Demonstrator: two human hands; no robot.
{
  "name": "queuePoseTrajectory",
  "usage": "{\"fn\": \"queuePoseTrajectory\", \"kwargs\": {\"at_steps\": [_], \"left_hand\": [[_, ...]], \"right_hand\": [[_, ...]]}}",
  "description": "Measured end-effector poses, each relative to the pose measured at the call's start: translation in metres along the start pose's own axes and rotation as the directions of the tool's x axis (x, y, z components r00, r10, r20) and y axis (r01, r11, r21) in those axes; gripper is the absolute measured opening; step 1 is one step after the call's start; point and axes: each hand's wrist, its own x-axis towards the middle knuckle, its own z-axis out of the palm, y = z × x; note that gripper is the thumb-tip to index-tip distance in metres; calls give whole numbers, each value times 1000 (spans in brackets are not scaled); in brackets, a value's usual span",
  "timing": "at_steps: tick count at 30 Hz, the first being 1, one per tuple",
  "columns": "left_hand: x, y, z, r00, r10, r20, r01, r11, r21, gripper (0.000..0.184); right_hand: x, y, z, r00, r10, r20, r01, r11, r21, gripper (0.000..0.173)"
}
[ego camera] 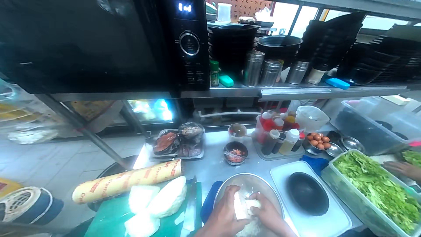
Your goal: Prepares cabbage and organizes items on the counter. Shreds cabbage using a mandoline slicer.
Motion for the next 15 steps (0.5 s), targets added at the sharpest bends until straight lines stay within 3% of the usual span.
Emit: {"fn": "queuePoseTrajectory", "kwargs": {"at_steps": [3,8,13,15], "left_hand": [[0,3,-1,1000,-3,-7,3,1000,-12,106],[-5,1,-1,1000,15,-17,-16,1000,-24,106],[-4,1,1,999,3,-32,-4,1000,-31,106],[-4,1,1,1000,-4,-21,4,1000,-15,107]], "right_hand": [[-5,-31,-5,991,-127,-28,128,992,6,26],[2,28,12,994,73,-79,-73,997,-3,27],[-7,-27,5,993,-61,-98,67,996,60,24],[-1,-8,10,995,24,-93,-16,997,77,23]]}}
